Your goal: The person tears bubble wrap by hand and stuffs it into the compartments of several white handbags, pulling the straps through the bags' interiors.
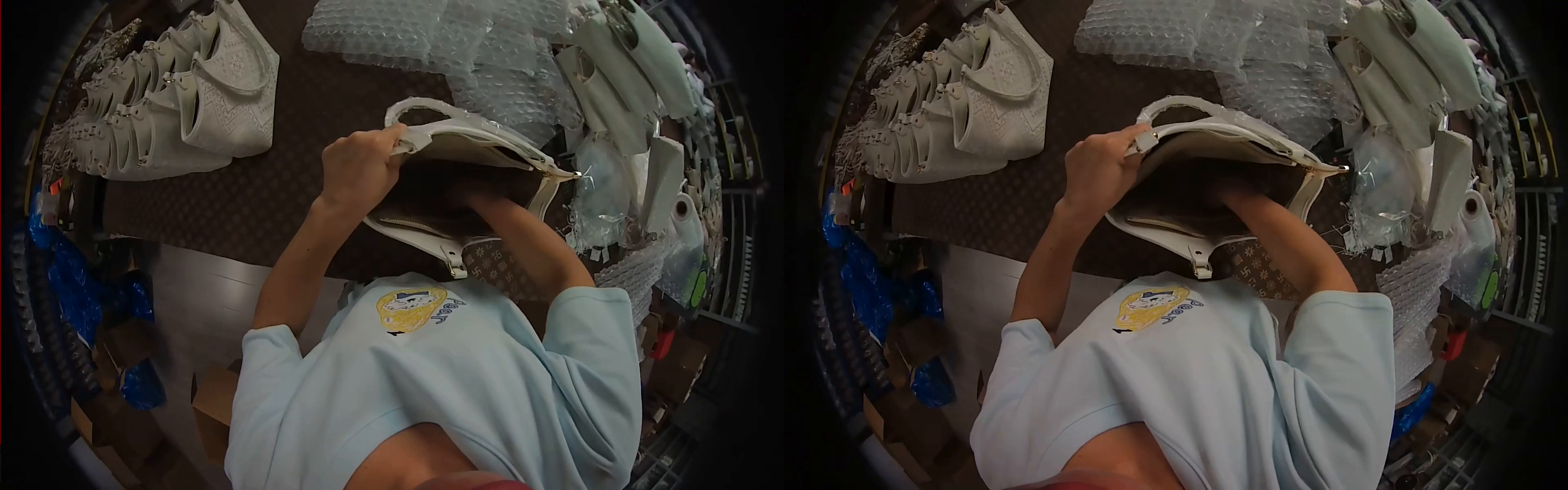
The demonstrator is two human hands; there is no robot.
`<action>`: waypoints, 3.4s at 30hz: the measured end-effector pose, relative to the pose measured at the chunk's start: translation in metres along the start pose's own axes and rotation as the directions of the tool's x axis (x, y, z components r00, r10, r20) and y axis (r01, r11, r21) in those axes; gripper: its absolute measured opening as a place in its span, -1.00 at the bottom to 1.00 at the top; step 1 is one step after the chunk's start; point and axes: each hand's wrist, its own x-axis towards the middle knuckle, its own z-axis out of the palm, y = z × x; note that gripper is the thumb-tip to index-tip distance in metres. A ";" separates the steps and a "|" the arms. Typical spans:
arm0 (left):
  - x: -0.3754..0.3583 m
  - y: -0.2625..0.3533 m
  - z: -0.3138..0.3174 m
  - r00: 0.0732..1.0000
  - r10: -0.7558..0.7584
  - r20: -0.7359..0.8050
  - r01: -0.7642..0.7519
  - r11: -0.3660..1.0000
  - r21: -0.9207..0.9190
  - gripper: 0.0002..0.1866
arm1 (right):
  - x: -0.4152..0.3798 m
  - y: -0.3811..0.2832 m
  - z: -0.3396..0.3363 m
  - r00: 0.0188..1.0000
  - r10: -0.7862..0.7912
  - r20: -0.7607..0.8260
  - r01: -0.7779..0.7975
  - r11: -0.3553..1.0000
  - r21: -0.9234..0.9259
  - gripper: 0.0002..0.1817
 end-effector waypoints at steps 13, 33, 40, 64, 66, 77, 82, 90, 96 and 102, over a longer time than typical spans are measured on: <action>-0.001 -0.010 -0.027 0.961 -0.096 0.260 0.134 0.982 -0.131 -0.71 | -0.068 0.012 -0.113 0.960 0.128 -0.248 -0.109 0.990 0.087 -0.43; -0.006 -0.019 -0.011 0.957 -0.234 0.172 0.231 0.972 0.038 -0.77 | 0.076 0.072 -0.013 0.988 -0.151 -0.039 0.145 0.789 0.598 -0.48; 0.034 -0.041 -0.028 0.900 -0.239 0.363 0.212 0.971 0.114 -0.70 | -0.021 -0.009 -0.136 0.888 -0.140 0.439 -0.066 0.904 0.423 -0.33; -0.020 -0.063 -0.039 0.935 0.328 0.134 -0.247 0.874 -0.418 -0.69 | -0.003 0.003 -0.151 0.976 -0.199 0.085 0.189 0.975 0.120 -0.73; -0.015 -0.068 -0.045 0.906 0.397 0.146 -0.263 0.799 -0.541 -0.76 | -0.010 0.007 -0.161 0.995 -0.024 -0.096 0.048 0.964 0.262 -0.74; 0.007 -0.075 -0.041 0.830 0.491 0.264 -0.376 0.843 -0.385 -0.80 | -0.108 0.040 -0.170 0.998 0.048 0.034 -0.053 0.477 0.877 -0.58; 0.015 -0.082 -0.069 0.882 0.428 0.200 -0.214 0.739 -0.639 -0.57 | -0.142 0.071 -0.187 0.983 -0.088 -0.160 0.181 0.359 0.916 -0.56; 0.009 -0.084 -0.054 0.992 0.118 -0.042 -0.125 0.949 -0.291 -0.33 | 0.021 0.156 -0.190 0.946 0.069 -0.317 0.150 0.773 0.617 -0.61; -0.001 -0.084 -0.069 0.943 -0.247 -0.222 0.105 0.856 -0.506 -0.61 | 0.177 0.118 -0.173 0.897 -0.254 -0.362 0.269 0.963 -0.010 -0.29; -0.001 -0.116 -0.064 0.847 -0.498 -0.186 0.354 0.789 -0.502 -0.66 | 0.285 0.112 -0.086 0.777 -0.322 -0.540 0.158 0.931 -0.327 -0.19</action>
